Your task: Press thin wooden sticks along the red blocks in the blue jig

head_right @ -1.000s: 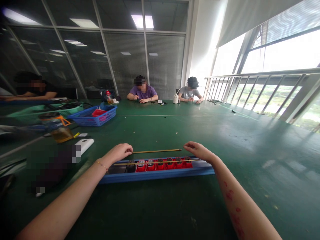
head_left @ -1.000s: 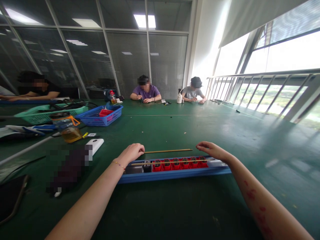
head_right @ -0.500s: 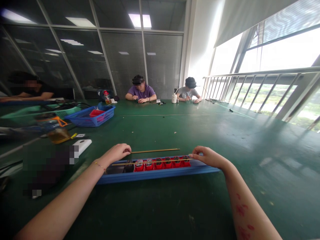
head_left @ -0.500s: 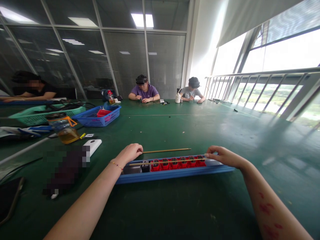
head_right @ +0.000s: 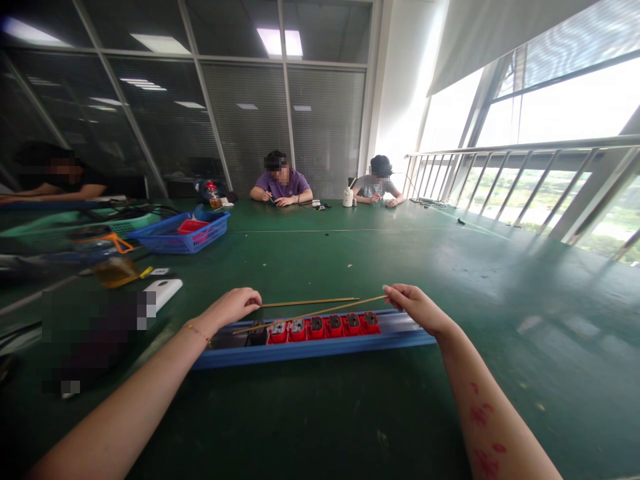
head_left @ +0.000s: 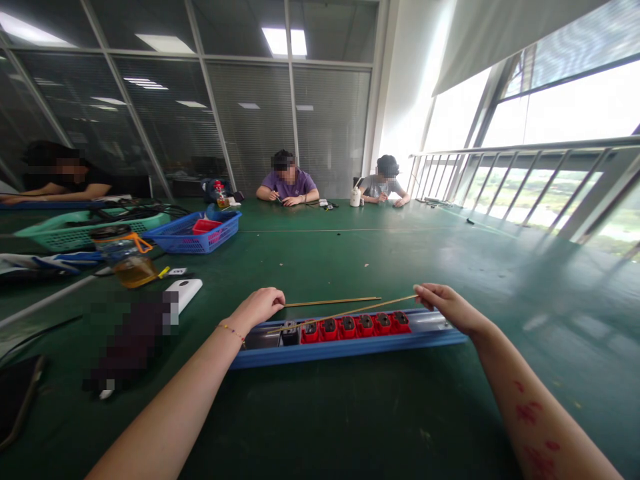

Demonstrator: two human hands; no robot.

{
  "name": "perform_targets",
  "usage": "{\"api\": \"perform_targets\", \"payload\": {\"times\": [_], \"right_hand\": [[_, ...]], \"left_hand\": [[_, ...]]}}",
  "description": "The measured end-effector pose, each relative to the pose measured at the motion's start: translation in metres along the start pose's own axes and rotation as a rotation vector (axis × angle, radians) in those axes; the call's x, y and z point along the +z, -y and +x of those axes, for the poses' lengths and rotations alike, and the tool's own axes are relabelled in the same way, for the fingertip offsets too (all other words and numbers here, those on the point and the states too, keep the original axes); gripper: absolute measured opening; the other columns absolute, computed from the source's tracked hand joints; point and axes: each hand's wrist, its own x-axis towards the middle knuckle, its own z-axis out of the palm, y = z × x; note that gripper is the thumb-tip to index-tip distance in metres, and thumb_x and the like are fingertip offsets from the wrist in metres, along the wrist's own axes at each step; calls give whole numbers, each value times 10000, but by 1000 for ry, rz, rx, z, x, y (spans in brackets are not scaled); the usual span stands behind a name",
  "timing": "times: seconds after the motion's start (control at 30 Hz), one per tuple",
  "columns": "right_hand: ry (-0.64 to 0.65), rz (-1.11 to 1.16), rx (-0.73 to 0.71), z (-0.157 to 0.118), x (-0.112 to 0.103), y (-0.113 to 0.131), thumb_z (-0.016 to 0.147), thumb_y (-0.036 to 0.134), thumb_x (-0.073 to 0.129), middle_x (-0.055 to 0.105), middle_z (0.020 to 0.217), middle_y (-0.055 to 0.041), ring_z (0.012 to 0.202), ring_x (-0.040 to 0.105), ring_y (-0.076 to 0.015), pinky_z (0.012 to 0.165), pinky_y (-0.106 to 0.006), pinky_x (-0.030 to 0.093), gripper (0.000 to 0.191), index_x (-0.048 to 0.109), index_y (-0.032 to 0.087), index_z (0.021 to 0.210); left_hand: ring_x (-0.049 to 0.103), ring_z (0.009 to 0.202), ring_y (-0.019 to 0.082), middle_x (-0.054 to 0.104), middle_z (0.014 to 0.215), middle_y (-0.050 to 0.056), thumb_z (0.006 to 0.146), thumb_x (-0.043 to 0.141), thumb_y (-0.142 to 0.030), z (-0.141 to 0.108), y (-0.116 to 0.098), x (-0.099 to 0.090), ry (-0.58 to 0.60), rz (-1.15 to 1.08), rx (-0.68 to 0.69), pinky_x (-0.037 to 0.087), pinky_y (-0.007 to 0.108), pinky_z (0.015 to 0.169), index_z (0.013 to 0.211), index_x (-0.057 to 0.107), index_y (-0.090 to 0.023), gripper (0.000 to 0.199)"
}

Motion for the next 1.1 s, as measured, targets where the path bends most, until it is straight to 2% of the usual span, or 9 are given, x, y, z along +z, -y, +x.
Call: {"api": "perform_targets", "payload": {"times": [0.13, 0.2, 0.3, 0.47, 0.6, 0.7, 0.8, 0.97, 1.1], "right_hand": [[-231, 148, 1, 3, -12, -16, 759, 542, 492, 470, 568, 25, 520, 384, -93, 504, -220, 328, 389, 555, 174, 650], [-284, 173, 9, 3, -20, -27, 752, 539, 507, 475, 578, 26, 514, 375, -86, 494, -214, 320, 383, 551, 172, 653], [-291, 126, 38, 2, -26, -41, 755, 540, 501, 450, 555, 35, 513, 368, -86, 495, -214, 310, 384, 552, 171, 660], [-178, -75, 102, 3, -24, -49, 754, 595, 440, 396, 498, 49, 482, 359, -94, 466, -224, 292, 446, 564, 175, 671], [-38, -325, 53, 13, -16, -46, 720, 590, 483, 491, 547, 28, 523, 428, -114, 500, -234, 336, 437, 610, 172, 714], [44, -427, 1, 27, -8, -44, 720, 529, 511, 595, 653, -2, 609, 510, -141, 563, -239, 389, 377, 629, 175, 770], [120, -547, -32, 43, 3, -42, 735, 436, 504, 643, 713, -24, 652, 559, -161, 602, -250, 418, 301, 639, 179, 811], [201, -620, -59, 65, 23, -40, 692, 272, 530, 673, 780, -30, 708, 596, -173, 650, -250, 440, 205, 660, 193, 829], [250, -617, -81, 76, 36, -37, 680, 199, 530, 681, 812, -21, 736, 609, -167, 678, -236, 452, 210, 669, 200, 838]], "left_hand": [[580, 770, 139, 637, 853, 13, 762, 508, -258, 0, 1, 1, -5, -1, 9, 413, 222, 661, 802, 636, -224, 138], [577, 766, 140, 636, 846, 11, 758, 513, -259, 1, 2, 2, -10, 3, 14, 411, 224, 663, 799, 636, -226, 134], [575, 755, 140, 636, 834, 8, 755, 515, -261, 2, 4, 3, -19, 3, 22, 409, 226, 663, 796, 635, -232, 130], [577, 757, 141, 638, 843, 12, 755, 511, -270, 2, 5, 3, -11, -9, 16, 405, 226, 661, 796, 636, -230, 138], [577, 757, 147, 641, 840, 22, 775, 487, -326, 0, 1, 0, -16, 1, 7, 398, 228, 663, 789, 644, -224, 187], [580, 731, 154, 642, 815, 34, 788, 450, -434, -1, -1, -3, -19, -8, 8, 395, 230, 632, 778, 647, -214, 295], [585, 714, 151, 642, 803, 26, 747, 495, -485, -1, -1, -3, 1, -43, 23, 401, 222, 608, 770, 640, -212, 310], [587, 743, 141, 642, 832, 15, 746, 527, -399, 0, 3, 0, -3, -48, 19, 411, 214, 627, 785, 633, -220, 212], [587, 747, 141, 642, 833, 10, 749, 525, -359, -1, 4, 0, -10, -36, 17, 414, 216, 633, 789, 635, -231, 173]]}}
